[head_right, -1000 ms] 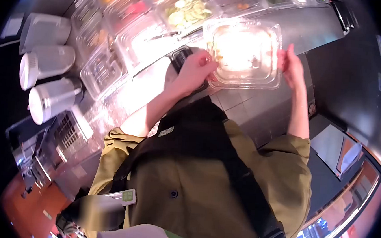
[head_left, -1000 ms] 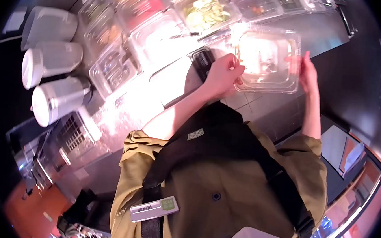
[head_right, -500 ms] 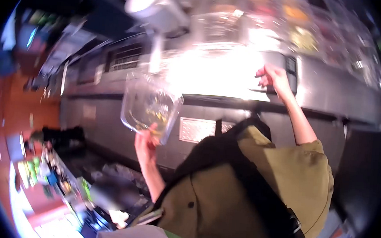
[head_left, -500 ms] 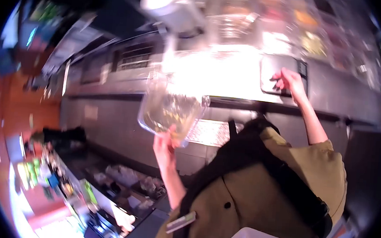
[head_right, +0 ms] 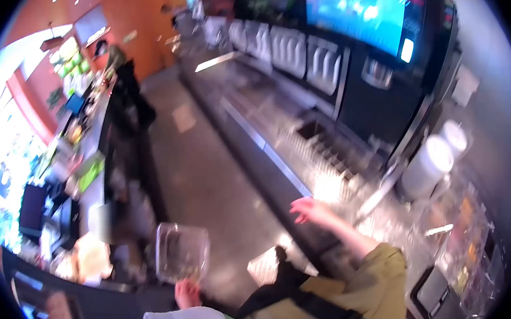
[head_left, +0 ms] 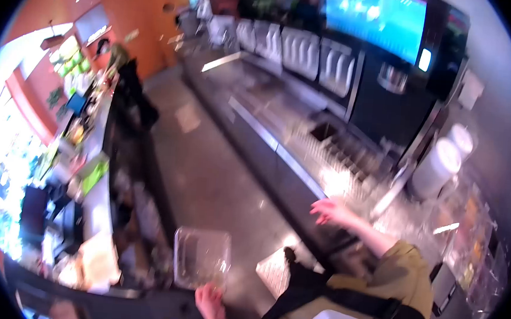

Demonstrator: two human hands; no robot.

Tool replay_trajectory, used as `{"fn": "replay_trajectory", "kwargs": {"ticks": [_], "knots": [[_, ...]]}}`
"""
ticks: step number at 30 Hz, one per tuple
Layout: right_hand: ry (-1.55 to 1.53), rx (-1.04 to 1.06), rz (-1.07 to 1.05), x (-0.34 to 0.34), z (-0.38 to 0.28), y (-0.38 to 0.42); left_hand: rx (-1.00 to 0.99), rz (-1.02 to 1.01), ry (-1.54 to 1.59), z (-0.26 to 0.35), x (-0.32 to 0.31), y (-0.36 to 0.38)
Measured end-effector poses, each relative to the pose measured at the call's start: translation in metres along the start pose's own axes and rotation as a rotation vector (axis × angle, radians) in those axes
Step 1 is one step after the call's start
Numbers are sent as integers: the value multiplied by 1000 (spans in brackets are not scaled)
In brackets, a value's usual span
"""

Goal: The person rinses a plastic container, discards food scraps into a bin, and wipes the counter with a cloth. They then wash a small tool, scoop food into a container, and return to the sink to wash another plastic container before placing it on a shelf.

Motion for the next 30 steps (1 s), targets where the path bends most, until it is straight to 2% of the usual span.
{"fn": "replay_trajectory", "kwargs": {"ticks": [1, 2, 3, 4, 5, 6, 7, 9, 10, 13, 14, 17, 22, 24, 30], "knots": [[-42, 102, -41, -11, -35, -25, -9, -94, 61, -3, -8, -37], [45, 300, -83, -17, -86, -44, -106, -95, -5, -11, -12, -80], [79, 596, -170, -20, -143, -54, -62, -84, -48, -7, -26, -114], [291, 941, -30, -24, -215, -41, -29, -105, -61, 0, -52, -139], [192, 1103, -103, -32, -275, -27, -6, -115, -76, 11, -75, -163], [211, 1371, -172, -36, -320, -23, -20, -155, -28, 17, -96, -192], [195, 1552, -248, -42, -355, -24, -34, -186, 25, 23, -115, -221], [164, 1745, -321, -61, -398, -41, -72, -177, 139, 55, -178, -229], [144, 1789, -360, -73, -415, -64, -103, -115, 228, 75, -205, -224], [45, 1776, -454, -117, -440, -171, -244, -183, 222, 98, -221, -284], [21, 1762, -492, -132, -446, -205, -202, -80, 239, 105, -229, -298], [-77, 1737, -527, -163, -459, -313, -248, 88, 205, 132, -241, -344], [-181, 1740, -468, -216, -503, -484, -295, 283, 82, 184, -251, -487], [-159, 1742, -448, -233, -536, -545, -262, 286, 99, 212, -283, -541], [-149, 1785, -428, -281, -630, -735, -183, 61, -11, 300, -437, -745]]}}
Point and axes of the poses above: each hand's wrist, its own y-axis away from the middle knuckle, its own x-axis out of the back of the hand, z = x × y, the point moved 3 cm from there along -y, towards the middle knuckle, and after that the axes turned 4 degrees about z, right-handed, at the moved point
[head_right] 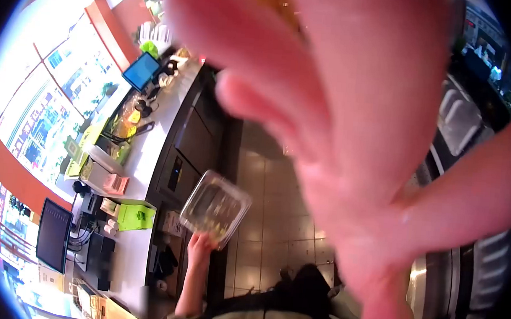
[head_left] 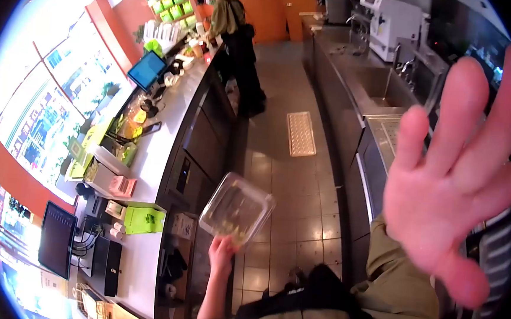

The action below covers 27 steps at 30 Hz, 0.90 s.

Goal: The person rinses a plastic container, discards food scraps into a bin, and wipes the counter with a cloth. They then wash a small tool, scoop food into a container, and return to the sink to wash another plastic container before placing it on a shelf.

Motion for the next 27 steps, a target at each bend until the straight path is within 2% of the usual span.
{"fn": "replay_trajectory", "kwargs": {"ticks": [2, 6, 9, 11, 13, 15, 16, 17, 19, 20, 21, 22, 23, 24, 26, 27], "knots": [[-26, 8, -5, 6, 66, 0, 23, -154, -25, -6, -56, -74], [-33, -68, 27, 29, 227, 28, 178, -236, 31, -13, -183, -193], [5, -290, 269, 62, 393, 83, 274, -204, 16, -14, -243, -273], [-257, -878, 401, 59, 517, 106, 265, -174, 28, -2, -273, -329], [-167, -1037, 289, 34, 600, 104, 225, -117, 0, 27, -301, -377], [-122, -952, -74, 11, 669, 91, 200, -79, -4, 39, -320, -421], [-120, -945, -184, -1, 708, 89, 184, -62, 1, 43, -327, -449], [-88, -830, -205, -15, 755, 93, 165, -45, 2, 46, -337, -482], [-58, -840, -352, -34, 848, 107, 154, 1, -5, 41, -362, -551], [1, -927, -505, -37, 894, 121, 156, 2, -26, 41, -379, -588], [67, -915, -702, -36, 939, 137, 151, -2, -49, 47, -398, -628], [76, -805, -812, -27, 978, 156, 127, -20, -75, 52, -423, -667], [122, -897, -963, -12, 1015, 167, 124, -55, -62, 54, -452, -712], [181, -1012, -996, 13, 1050, 183, 110, -112, -53, 76, -492, -741], [202, -1268, -924, 70, 1095, 173, 164, -196, -126, 78, -563, -826], [234, -1323, -704, 116, 1132, 204, 204, -239, -105, 93, -606, -857]]}}
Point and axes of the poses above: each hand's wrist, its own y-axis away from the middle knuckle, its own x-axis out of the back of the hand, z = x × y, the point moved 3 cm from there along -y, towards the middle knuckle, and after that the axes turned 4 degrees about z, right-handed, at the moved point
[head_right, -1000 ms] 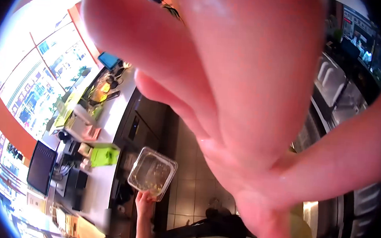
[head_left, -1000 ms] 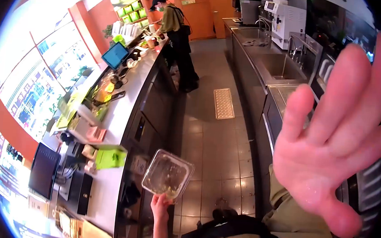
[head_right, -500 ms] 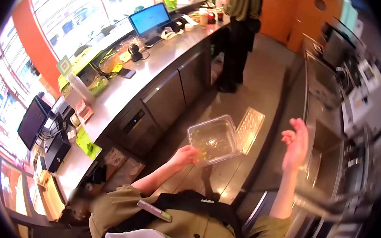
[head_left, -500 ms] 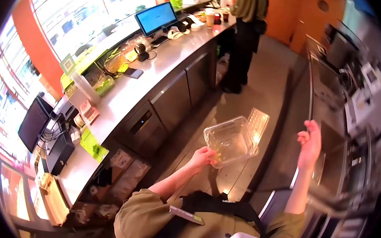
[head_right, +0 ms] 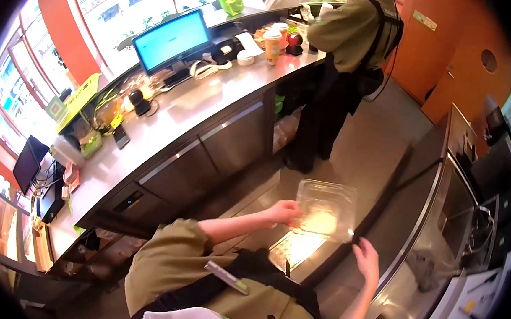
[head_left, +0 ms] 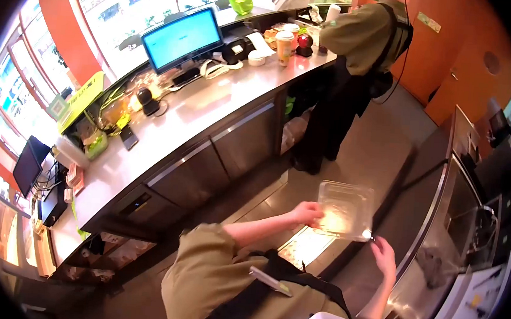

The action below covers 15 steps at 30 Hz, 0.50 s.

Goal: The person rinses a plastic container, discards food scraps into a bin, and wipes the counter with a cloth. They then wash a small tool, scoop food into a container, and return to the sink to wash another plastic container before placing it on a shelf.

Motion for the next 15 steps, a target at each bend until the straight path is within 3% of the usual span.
{"fn": "replay_trajectory", "kwargs": {"ticks": [2, 4, 5, 6, 8, 11, 13, 14, 15], "knots": [[-332, -185, 317, 56, 62, -10, 34, -110, -21, 32, -60, -91], [-362, -249, 514, 94, 129, -18, 38, -205, -57, 51, -121, -187], [-481, -311, 448, 119, 153, -57, 14, -292, -15, 57, -178, -280], [-592, -369, 396, 128, 156, -66, -19, -296, 10, 74, -203, -310], [-721, -284, 324, 160, 153, -144, -13, -423, 199, 107, -244, -365], [-394, -210, 303, 229, 161, -301, 82, -162, 60, 163, -280, -465], [-581, -162, 286, 271, 149, -410, -18, -81, 136, 208, -290, -519], [-674, -114, 221, 286, 152, -464, -72, 10, -32, 228, -291, -551], [-632, -43, 107, 299, 154, -519, -180, -9, -1, 229, -279, -602]]}}
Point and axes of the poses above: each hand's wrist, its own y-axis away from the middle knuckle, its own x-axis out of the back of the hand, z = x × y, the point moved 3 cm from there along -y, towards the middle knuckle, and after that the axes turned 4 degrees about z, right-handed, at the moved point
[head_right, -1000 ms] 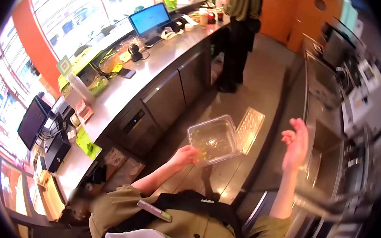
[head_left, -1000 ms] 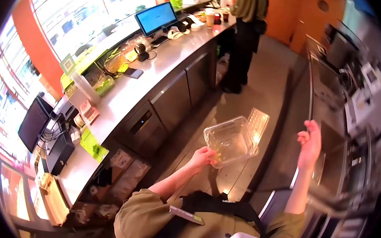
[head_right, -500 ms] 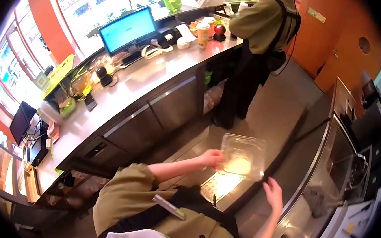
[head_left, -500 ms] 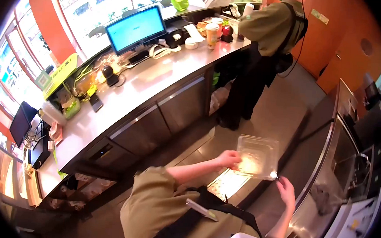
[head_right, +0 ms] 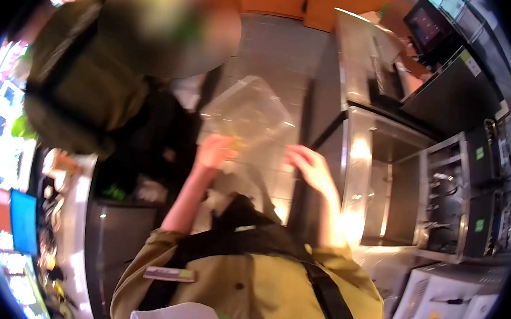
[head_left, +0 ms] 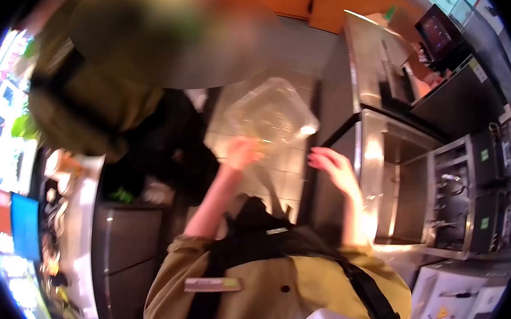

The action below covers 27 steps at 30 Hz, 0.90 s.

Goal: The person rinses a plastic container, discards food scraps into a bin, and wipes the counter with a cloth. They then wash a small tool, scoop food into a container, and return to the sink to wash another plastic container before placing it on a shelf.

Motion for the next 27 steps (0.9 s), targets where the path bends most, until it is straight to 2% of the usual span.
{"fn": "replay_trajectory", "kwargs": {"ticks": [1, 3, 6, 9, 11, 13, 16, 20, 22, 23, 25, 27], "knots": [[-27, 24, -60, 2, -5, -54, -69, 95, 67, 16, -4, -26], [-92, 100, -146, 1, -13, -160, -31, 247, 129, 31, -5, -108], [125, 170, -124, 16, -18, -283, -90, 300, 128, 55, -14, -247], [29, -7, -124, 84, 2, -377, -87, 243, 142, 91, -62, -378], [169, -14, 40, 142, -3, -422, -35, 147, 117, 121, -110, -454], [-25, -132, 261, 201, 5, -459, 16, 50, 68, 141, -157, -532], [-205, -136, 468, 250, 2, -520, 19, -56, 63, 149, -217, -655], [-363, -207, 403, 317, 19, -654, 18, -52, 89, 152, -281, -801], [-178, -139, 415, 355, 4, -748, -11, -89, 77, 182, -300, -865], [-105, -122, 443, 370, -2, -787, -40, -35, 22, 196, -299, -894], [-177, 0, 363, 391, -24, -874, -115, 19, -56, 225, -297, -956], [-198, -62, 187, 417, -44, -955, -113, 51, 6, 245, -292, -1015]]}}
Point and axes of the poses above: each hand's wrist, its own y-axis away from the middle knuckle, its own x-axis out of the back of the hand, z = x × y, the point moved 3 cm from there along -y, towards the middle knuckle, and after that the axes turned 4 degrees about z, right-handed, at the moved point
